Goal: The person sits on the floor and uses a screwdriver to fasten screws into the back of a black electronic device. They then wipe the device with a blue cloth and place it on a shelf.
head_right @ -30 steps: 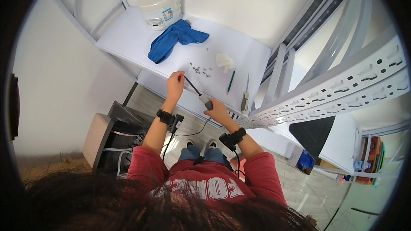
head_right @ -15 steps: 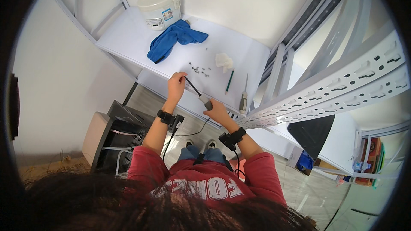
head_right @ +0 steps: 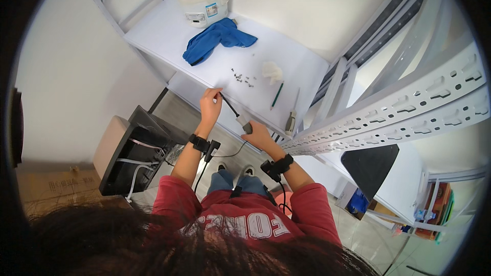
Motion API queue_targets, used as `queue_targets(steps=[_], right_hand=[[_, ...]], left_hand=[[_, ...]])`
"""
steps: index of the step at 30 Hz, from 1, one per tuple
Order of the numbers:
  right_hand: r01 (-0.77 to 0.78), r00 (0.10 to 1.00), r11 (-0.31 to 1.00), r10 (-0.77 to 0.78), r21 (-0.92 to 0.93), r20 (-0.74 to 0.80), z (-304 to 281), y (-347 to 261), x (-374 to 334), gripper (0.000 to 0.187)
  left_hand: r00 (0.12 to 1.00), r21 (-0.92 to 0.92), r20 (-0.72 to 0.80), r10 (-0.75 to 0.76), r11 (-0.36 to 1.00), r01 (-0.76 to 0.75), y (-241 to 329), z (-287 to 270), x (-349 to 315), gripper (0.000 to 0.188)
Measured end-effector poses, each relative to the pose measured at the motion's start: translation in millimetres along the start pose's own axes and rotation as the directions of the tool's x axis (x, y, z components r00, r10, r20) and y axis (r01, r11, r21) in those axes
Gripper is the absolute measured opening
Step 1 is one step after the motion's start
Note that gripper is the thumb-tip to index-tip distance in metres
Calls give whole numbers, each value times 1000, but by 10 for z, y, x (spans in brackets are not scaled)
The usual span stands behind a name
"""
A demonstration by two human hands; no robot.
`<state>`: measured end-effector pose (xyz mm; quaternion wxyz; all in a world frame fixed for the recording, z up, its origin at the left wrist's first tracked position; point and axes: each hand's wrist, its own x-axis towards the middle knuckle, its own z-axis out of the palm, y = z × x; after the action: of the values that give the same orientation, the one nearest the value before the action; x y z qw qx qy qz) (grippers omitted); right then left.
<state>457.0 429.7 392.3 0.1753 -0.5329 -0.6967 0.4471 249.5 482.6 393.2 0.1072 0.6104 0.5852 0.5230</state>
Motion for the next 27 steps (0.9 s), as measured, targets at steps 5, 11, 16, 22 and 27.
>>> queue_targets(steps=[5, 11, 16, 22, 27], right_hand=[[82, 995, 995, -79, -64, 53, 98, -20, -71, 42], [112, 985, 988, -97, -107, 144, 424, -204, -134, 41], [194, 957, 967, -150, -163, 249, 877, -437, -244, 41], [269, 922, 941, -190, -205, 339, 1734, -656, -681, 44], [281, 877, 951, -199, -131, 437, 2719, -708, -1267, 48]], left_hand=[[996, -5, -72, -48, 999, 48, -31, -164, -230, 20], [982, 69, -146, -121, 989, 132, -95, -586, -570, 21], [961, 164, -215, -176, 963, 213, -212, -1128, -998, 23], [925, 177, -288, -247, 936, 305, -432, -1925, -1799, 25], [893, 212, -306, -330, 891, 401, -578, -2747, -2798, 27]])
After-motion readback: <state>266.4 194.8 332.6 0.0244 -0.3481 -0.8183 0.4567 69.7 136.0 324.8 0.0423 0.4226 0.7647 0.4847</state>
